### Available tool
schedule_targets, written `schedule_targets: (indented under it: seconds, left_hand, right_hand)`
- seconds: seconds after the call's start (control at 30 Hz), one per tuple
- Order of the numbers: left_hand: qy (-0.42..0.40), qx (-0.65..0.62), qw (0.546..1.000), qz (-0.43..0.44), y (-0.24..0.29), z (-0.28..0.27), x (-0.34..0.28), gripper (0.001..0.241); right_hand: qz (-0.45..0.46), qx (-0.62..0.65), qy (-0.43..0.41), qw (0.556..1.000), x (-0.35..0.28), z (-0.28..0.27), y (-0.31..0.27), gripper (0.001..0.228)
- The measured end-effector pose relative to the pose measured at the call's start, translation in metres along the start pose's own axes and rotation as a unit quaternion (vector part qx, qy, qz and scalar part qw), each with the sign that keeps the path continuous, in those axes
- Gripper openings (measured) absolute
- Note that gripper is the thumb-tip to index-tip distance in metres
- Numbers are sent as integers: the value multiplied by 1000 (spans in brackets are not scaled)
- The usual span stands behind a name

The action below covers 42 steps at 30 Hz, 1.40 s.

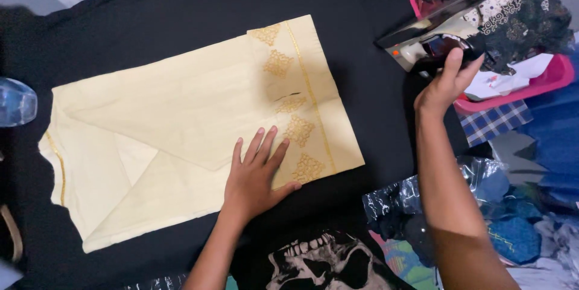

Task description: The person irons a cream-colored shirt with gold embroidery on a black ironing board. They smooth the fabric, use a steam iron to press the shirt, fold the sleeves and body, and then lift the finished garment.

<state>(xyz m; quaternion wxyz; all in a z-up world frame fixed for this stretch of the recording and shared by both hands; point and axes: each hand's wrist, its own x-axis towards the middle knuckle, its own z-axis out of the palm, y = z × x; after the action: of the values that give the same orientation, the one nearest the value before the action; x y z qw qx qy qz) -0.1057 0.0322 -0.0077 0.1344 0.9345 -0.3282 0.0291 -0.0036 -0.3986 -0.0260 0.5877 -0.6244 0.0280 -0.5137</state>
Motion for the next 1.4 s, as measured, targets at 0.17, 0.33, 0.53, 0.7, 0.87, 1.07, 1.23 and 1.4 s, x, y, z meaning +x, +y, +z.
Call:
schedule_targets:
  seconds: [0.17, 0.33, 0.53, 0.7, 0.87, 1.07, 1.23, 1.4]
  left_hand:
    - [22, -2, 1000, 3, 1, -4, 0, 90]
    - [-126, -59, 988, -70, 5, -21, 10, 97]
    - [2, -93, 995, -47, 0, -18, 20, 84]
    - [34, -127, 991, -37, -5, -35, 52, 61]
    - [27, -81, 994, -64, -23, -21, 98, 55]
    - [37, -57, 993, -99, -46, 7, 163, 54]
    - [197, 14, 977, -78, -63, 54, 226, 56]
    - [158, -7, 985, -70, -61, 54, 277, 53]
  right_hand:
    - [-16, -94, -20, 995, -30, -13, -32, 38]
    - [57, -210, -102, 971, -82, -16, -82, 31]
    - [169, -418, -385, 805, -127, -2, -150, 55]
    - [328, -459, -393, 726, -128, 1, -153, 31]
    - [325, -495, -449, 669, -120, 8, -151, 31]
    - [336, -465, -486, 659, -112, 11, -146, 30]
    - [351, -456, -499, 648, -108, 12, -150, 33]
    - [309, -490, -499, 644, -119, 6, -143, 45]
